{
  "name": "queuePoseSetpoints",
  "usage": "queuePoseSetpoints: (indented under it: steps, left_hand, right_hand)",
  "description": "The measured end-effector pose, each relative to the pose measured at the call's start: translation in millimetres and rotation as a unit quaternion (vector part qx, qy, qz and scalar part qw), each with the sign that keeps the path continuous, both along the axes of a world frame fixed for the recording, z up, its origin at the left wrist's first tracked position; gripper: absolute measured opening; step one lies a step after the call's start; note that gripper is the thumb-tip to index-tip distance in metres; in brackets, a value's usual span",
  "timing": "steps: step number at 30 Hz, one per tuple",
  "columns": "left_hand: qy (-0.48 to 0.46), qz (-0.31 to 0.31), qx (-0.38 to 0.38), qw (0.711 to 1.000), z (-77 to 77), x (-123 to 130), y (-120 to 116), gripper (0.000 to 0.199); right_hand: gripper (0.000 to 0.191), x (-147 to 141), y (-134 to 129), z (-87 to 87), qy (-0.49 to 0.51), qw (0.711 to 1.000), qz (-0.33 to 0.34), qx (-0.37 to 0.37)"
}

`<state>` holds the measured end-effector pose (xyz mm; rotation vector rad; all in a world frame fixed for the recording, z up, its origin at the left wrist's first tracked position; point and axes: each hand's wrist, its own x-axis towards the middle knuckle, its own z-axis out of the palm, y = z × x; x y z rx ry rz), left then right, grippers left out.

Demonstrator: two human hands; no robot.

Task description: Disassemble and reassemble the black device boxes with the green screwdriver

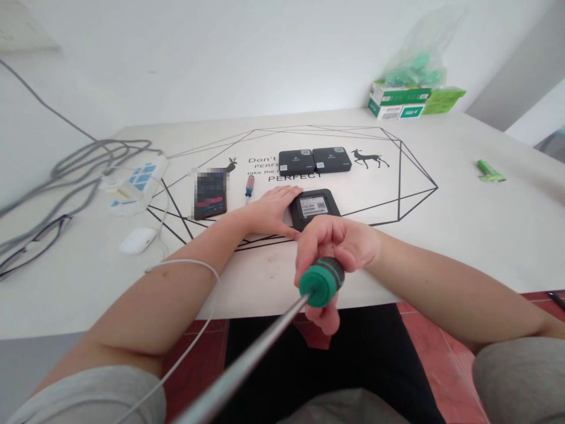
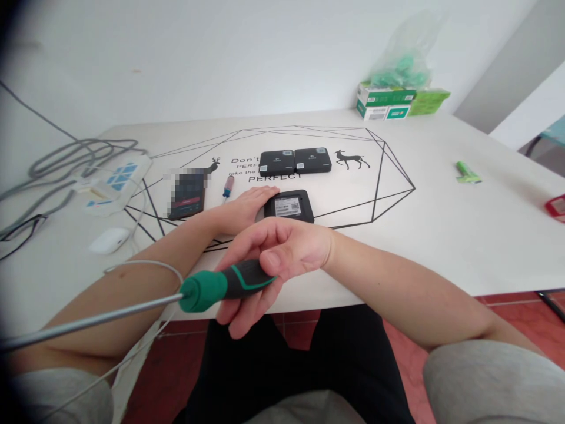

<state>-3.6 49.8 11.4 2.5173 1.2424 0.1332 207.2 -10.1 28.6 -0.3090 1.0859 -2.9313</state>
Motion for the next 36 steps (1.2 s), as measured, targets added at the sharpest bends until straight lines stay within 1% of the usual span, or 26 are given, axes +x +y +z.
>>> queuePoseSetpoints:
  steps: [3,5,8,10,13,16,18,20,24,28,32,36]
  left_hand:
    - [-0.005,-0.002,-0.001,1.0,-3.8,-1,3,0.109]
    - [-0.005,-0.002,-0.003,1.0,-5.1,-2,4,0.112]
    - [-0.005,-0.002,-0.003,1.0,-5.1,-2,4,0.114]
    - [-0.005,-0.003,-0.001,1.0,-4.4,-2,4,0.113]
    - [-0.002,-0.002,0.0,1.0,-3.7,-2,3,0.113]
    - [-0.001,0.0,-0.002,1.0,-3.8,-2,4,0.117]
    - [0.0,0.001,-0.003,1.0,-4.1,-2,4,0.118]
    - [0.005,0.0,-0.002,1.0,-4.1,-2,4,0.117]
    - [0.02,-0.001,0.004,1.0,-2.9,-2,4,0.117]
    - [0.02,-0.003,0.011,1.0,-2.3,-2,2,0.114]
    - [0.013,-0.006,0.012,1.0,-1.9,-1,1,0.11]
    - [0.021,-0.001,-0.005,1.0,1.6,0,-1,0.112]
  right_hand:
    - [0.064,-1,-2,-5.1,0.015,1.0,0.004,-0.01]
    - [0.061,-2,-4,-8.1,0.047,0.999,0.015,-0.022]
    - [0.055,-3,-5,-8.9,0.099,0.995,0.02,-0.015]
    - [0.052,-2,-6,-7.1,0.102,0.995,0.016,-0.009]
    - [0.051,-2,-6,-4.8,0.098,0.995,0.022,-0.02]
    - [0.056,-3,-9,-4.5,0.116,0.992,0.042,-0.04]
    - [0.059,-3,-12,-4.1,0.102,0.993,0.04,-0.044]
    - [0.062,-2,-17,-3.0,0.09,0.995,0.027,-0.043]
    - [0.061,5,-27,-0.1,0.117,0.992,-0.007,-0.04]
    - [0.065,10,-31,0.4,0.08,0.995,-0.052,-0.029]
    - [0.064,8,-24,-2.6,0.076,0.996,-0.043,-0.005]
    - [0.053,8,-7,-4.1,0.069,0.994,-0.073,0.041]
